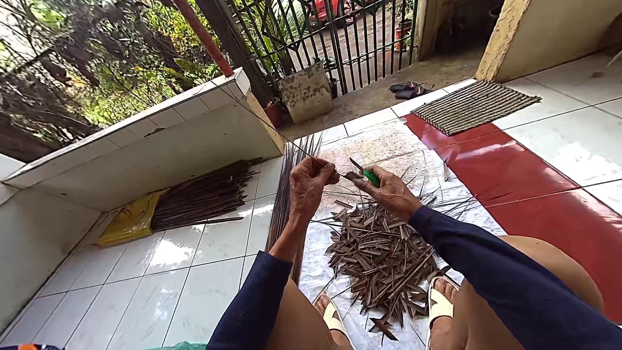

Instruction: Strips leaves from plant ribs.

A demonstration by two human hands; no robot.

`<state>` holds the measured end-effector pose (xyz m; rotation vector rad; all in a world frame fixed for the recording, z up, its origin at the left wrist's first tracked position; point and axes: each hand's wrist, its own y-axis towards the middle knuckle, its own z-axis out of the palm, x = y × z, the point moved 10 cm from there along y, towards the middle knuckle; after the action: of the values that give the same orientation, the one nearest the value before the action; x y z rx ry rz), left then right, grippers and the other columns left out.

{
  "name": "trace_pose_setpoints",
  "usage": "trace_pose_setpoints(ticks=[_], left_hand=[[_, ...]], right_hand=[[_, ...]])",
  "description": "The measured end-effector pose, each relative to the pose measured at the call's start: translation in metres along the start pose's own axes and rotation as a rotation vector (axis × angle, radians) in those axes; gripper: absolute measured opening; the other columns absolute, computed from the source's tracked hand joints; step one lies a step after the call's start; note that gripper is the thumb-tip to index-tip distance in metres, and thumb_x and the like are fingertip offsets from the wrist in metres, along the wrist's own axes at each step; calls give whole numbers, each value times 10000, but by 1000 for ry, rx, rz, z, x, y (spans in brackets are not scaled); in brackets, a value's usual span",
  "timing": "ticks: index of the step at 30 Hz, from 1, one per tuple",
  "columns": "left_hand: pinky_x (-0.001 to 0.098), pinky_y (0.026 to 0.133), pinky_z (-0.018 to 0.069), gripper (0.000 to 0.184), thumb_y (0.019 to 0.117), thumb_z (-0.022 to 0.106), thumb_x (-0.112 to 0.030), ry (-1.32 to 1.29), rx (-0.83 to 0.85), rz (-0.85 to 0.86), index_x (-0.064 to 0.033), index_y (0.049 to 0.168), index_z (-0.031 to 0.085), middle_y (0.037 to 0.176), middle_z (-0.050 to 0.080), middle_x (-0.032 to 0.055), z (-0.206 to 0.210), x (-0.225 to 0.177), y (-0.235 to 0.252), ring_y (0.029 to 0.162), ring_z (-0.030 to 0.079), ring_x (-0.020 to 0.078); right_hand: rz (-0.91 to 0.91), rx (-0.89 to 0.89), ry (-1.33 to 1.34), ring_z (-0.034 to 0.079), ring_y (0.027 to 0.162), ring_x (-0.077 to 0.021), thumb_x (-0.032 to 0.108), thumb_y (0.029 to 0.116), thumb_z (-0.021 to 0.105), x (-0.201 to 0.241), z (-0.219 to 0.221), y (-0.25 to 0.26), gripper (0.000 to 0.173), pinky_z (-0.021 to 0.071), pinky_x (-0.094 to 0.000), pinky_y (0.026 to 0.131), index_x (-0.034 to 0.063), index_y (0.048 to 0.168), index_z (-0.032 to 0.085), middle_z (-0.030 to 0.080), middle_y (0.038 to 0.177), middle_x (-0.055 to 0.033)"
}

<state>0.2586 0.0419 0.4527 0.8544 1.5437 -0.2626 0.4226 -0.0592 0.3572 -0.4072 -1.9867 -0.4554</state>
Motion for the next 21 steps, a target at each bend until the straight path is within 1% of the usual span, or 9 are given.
trace_pose_setpoints(ticks=[1,2,4,7,8,10,13,17,21], left_hand=[[432,771,668,118,992,672,-53,6,-41,30,13,1086,642,945,749,162,-2,-2,1,800,770,284],[436,772,668,112,987,678,-48,5,-86,63,17,1072,646,938,750,162,-5,-4,3,803,769,287],[458,776,674,100,966,704,-31,-8,-165,124,32,1037,673,916,758,166,-11,-3,8,805,771,303],[447,802,671,97,957,718,-39,17,-210,149,12,1036,695,934,765,143,-11,-1,8,834,774,286],[441,810,669,99,959,717,-44,25,-214,153,5,1041,694,940,766,139,-10,-2,6,842,773,280],[432,819,660,99,969,710,-65,37,-218,150,-13,1048,679,946,763,131,-5,-5,3,851,772,268],[431,808,662,98,972,708,-71,40,-226,172,-13,1043,672,938,763,130,1,-8,1,838,771,268],[432,796,664,97,980,699,-75,51,-234,188,-10,1046,669,920,764,124,7,-9,1,825,771,263],[452,804,666,87,983,688,-54,10,-241,194,8,1039,663,924,762,143,8,-8,0,825,772,285]], right_hand=[[2,-28,-8,619,748,-226,520,1027,565,5,-4,0,439,523,-498,702,153,1251,650,651,875,-72],[-20,-63,-4,627,782,-227,478,1070,491,11,-8,1,420,520,-496,730,144,1277,639,656,908,-79],[-68,-98,30,608,767,-201,420,1100,433,22,-13,1,388,509,-457,720,151,1277,649,643,895,-64],[-116,-36,139,507,603,-145,371,1109,433,33,-3,-4,358,451,-347,561,172,1292,668,565,770,-20],[-109,-6,175,484,575,-139,366,1107,444,34,3,-6,347,435,-331,538,173,1290,666,544,744,-19],[-98,42,195,489,565,-138,367,1101,456,33,12,-7,323,442,-330,536,174,1259,661,546,732,-22],[-91,76,212,485,560,-133,377,1099,462,35,19,-9,316,436,-325,540,182,1257,655,545,731,-21],[-112,62,235,489,570,-119,362,1100,461,37,19,-7,308,439,-310,552,172,1227,668,546,738,-10],[-93,60,203,499,583,-119,374,1105,446,36,16,-6,324,447,-311,560,178,1215,679,550,736,-8]])
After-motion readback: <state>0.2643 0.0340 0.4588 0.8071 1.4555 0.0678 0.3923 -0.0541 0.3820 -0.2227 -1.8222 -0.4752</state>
